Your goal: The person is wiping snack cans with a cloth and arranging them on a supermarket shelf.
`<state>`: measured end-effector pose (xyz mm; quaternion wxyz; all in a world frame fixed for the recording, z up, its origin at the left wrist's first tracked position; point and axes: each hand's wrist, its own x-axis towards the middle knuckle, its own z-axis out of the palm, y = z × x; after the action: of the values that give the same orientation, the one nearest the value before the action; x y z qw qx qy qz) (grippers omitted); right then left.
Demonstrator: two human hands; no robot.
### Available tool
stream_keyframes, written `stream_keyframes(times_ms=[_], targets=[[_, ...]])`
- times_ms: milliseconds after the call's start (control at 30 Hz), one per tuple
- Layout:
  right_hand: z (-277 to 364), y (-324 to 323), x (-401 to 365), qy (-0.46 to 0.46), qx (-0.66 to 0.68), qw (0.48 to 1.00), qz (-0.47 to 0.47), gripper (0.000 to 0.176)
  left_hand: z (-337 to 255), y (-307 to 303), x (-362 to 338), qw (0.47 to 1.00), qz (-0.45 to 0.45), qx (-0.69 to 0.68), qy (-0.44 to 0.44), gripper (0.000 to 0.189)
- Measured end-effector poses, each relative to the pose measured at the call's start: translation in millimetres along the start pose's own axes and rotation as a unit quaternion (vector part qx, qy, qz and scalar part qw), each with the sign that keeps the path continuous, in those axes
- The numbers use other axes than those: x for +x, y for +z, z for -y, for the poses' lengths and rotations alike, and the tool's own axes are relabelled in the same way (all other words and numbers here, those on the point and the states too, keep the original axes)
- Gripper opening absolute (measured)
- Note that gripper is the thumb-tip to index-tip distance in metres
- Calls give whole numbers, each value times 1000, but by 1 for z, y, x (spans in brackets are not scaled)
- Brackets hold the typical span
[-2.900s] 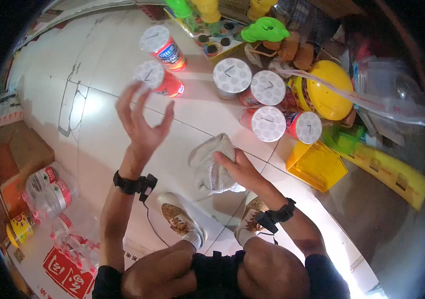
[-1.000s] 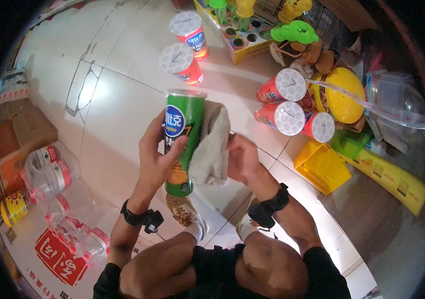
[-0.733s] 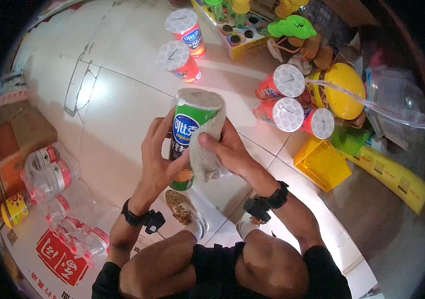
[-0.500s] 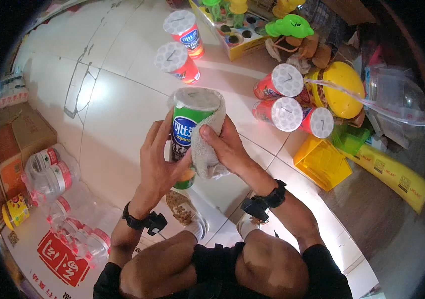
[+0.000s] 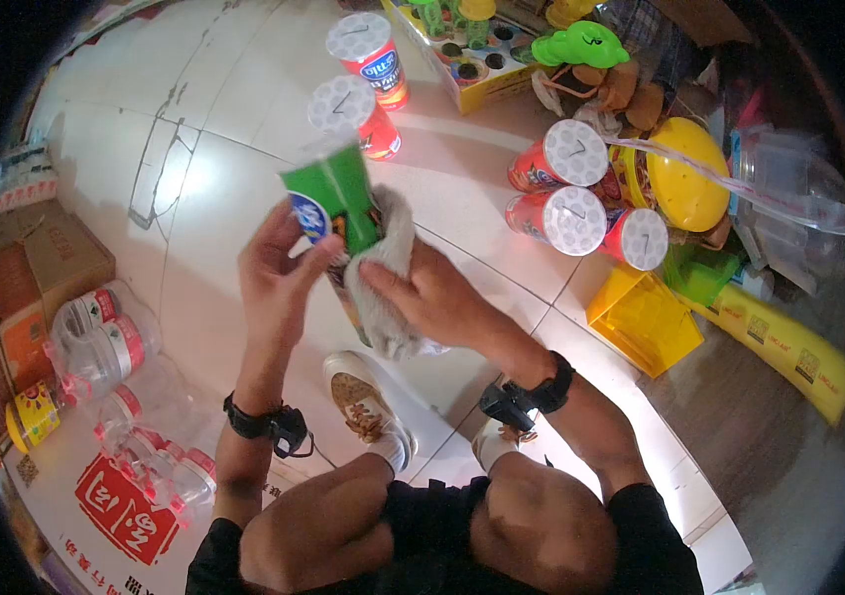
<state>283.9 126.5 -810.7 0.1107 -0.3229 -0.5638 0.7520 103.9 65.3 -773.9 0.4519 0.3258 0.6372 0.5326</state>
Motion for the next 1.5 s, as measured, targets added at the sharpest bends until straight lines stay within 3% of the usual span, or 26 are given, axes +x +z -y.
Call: stream_keyframes(times_ms=[33, 167, 200, 367, 433, 533, 567, 633, 700, 733, 800, 933, 1033, 1100, 1133, 1167, 1233, 1300, 1367, 1500], targets=[[-5, 5, -4, -46, -81, 996, 15, 49, -4, -3, 3, 999, -23, -41, -4, 58], [-28, 28, -19, -68, 41, 996, 30, 67, -19, -18, 10, 997, -18, -69, -14, 54], [-29, 28, -22, -37, 77, 996, 36, 76, -17, -18, 8, 994, -2, -108, -19, 55], [-17, 11, -26, -19, 78, 996, 41, 78, 1, -16, 4, 984, 23, -174, -29, 58], [-13, 8, -24, -30, 53, 997, 44, 78, 6, -14, 3, 975, 79, -202, -41, 57], [-2, 7, -19, -61, 135, 989, 1, 78, 7, 1, -5, 971, 55, -227, -42, 54], [0, 4, -16, -51, 134, 990, -5, 79, 9, -3, -3, 972, 57, -226, -42, 54], [7, -1, -13, -43, 133, 990, -13, 80, 13, -14, 1, 998, 46, 19, 44, 58], [13, -3, -12, -102, -85, 990, -45, 82, -3, -8, -5, 998, 39, 1, 46, 63], [13, -3, -12, -102, -86, 990, -44, 82, -8, -5, -7, 998, 29, -18, 46, 68], [10, -2, -12, -96, -282, 953, -58, 80, -7, -4, -9, 999, 21, -8, 22, 73], [-2, -5, -10, -143, -155, 976, -47, 76, -1, -1, -9, 998, 29, -45, 25, 73], [4, -11, -10, -101, -43, 994, -5, 69, 4, -2, -11, 993, 89, -83, -10, 68], [9, -15, -10, 10, 69, 997, -18, 65, 9, -3, -12, 986, 136, -95, -31, 66], [10, -14, -9, -28, 96, 994, -49, 61, 11, -3, -12, 990, 134, -41, -16, 64], [12, -13, -6, -28, 96, 994, -50, 61, 12, -4, -12, 991, 131, 13, 0, 63], [18, -15, 1, -142, 37, 986, -73, 61, 10, -10, -8, 985, 165, 58, 1, 63], [26, -16, 6, -147, 6, 986, -78, 60, 8, -7, -9, 975, 197, 103, 2, 63], [26, -15, 8, -153, -24, 984, -83, 60, 8, 5, -16, 995, 96, 11, -26, 67], [23, -9, 9, -155, -119, 976, -93, 55, 17, 7, -13, 998, 57, 35, 19, 71]])
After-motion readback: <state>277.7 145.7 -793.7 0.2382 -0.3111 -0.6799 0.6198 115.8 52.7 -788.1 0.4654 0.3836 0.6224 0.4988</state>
